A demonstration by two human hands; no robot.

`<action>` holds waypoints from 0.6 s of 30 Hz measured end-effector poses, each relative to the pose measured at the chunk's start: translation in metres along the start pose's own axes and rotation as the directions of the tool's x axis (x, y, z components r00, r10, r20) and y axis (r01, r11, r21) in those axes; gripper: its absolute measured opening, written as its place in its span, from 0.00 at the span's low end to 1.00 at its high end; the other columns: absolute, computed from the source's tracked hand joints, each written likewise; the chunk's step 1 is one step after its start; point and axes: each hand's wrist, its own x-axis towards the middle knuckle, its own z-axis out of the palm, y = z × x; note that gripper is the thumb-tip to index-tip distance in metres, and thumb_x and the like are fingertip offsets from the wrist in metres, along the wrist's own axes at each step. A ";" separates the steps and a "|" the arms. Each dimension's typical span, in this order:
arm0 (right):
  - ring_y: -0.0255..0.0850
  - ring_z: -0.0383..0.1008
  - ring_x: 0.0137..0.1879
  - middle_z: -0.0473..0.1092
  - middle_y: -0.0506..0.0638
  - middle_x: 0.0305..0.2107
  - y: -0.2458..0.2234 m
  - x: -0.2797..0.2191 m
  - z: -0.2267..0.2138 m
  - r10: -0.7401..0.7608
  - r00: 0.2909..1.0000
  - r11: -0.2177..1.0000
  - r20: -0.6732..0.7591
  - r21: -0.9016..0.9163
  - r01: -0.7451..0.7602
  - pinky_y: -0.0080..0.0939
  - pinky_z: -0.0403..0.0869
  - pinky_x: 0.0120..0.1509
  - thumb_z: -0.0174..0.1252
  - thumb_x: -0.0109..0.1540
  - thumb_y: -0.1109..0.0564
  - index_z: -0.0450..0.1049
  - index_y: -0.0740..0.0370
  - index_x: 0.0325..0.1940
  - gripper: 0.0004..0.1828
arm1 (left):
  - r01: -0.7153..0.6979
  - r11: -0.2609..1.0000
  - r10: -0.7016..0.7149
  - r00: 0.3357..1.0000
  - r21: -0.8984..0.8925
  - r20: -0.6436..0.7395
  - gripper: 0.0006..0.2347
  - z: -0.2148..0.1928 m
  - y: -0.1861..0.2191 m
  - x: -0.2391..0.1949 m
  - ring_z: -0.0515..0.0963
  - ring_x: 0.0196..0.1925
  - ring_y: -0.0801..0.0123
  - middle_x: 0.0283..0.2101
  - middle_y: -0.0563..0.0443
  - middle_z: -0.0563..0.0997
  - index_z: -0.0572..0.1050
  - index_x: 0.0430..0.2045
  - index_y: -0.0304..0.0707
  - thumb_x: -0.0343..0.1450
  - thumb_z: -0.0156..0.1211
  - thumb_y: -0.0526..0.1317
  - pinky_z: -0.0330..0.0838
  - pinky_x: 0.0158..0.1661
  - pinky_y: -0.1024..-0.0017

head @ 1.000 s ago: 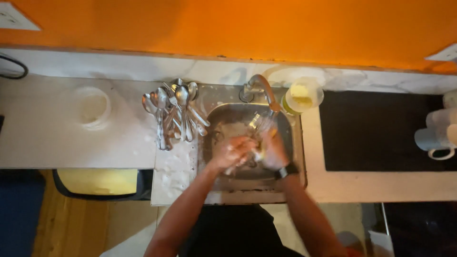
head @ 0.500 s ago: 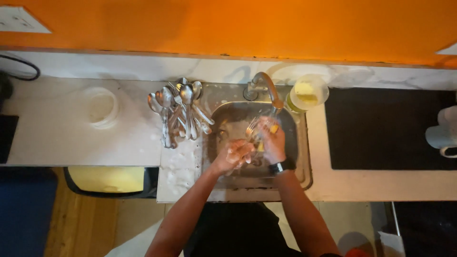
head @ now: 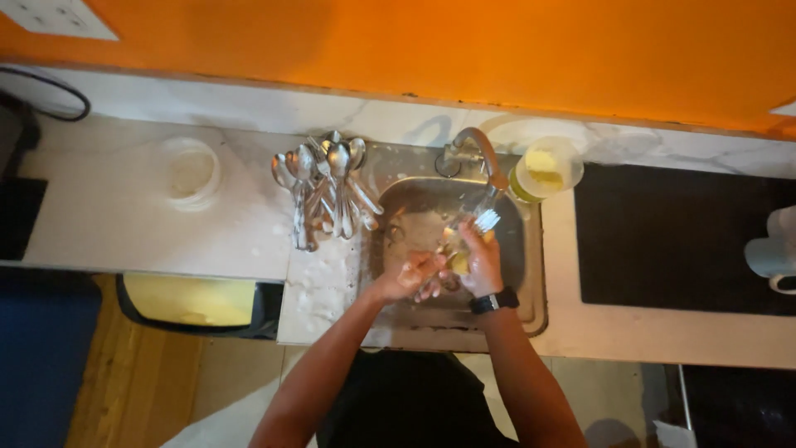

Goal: Washing and rinsing individual spoons and forks in a kitchen sink using a sponge.

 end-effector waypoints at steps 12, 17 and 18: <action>0.39 0.71 0.33 0.67 0.48 0.25 -0.104 -0.061 0.055 -0.249 0.959 0.967 0.133 0.095 0.238 0.39 0.75 0.43 0.62 0.55 0.70 0.70 0.59 0.31 0.10 | 0.095 0.995 -0.097 0.993 0.034 0.066 0.14 -0.021 -0.021 -0.025 0.70 0.10 0.70 0.16 0.35 0.75 0.75 0.34 0.24 0.77 0.48 0.42 0.64 0.08 0.77; 0.38 0.76 0.56 0.74 0.47 0.48 -0.098 -0.062 0.061 -0.398 0.873 0.838 0.280 -0.276 0.471 0.42 0.74 0.64 0.63 0.58 0.71 0.72 0.55 0.55 0.23 | 0.120 0.978 -0.117 0.993 0.173 -0.029 0.19 -0.014 -0.003 -0.019 0.71 0.10 0.68 0.26 0.30 0.83 0.75 0.41 0.22 0.78 0.47 0.47 0.65 0.09 0.76; 0.38 0.76 0.56 0.74 0.47 0.48 -0.065 -0.054 0.050 -0.402 0.872 0.838 0.279 -0.273 0.473 0.42 0.74 0.64 0.63 0.58 0.71 0.72 0.55 0.55 0.23 | 0.120 0.977 -0.117 0.993 0.177 -0.027 0.19 -0.015 -0.013 -0.007 0.71 0.10 0.68 0.26 0.30 0.83 0.75 0.41 0.22 0.78 0.47 0.47 0.65 0.09 0.76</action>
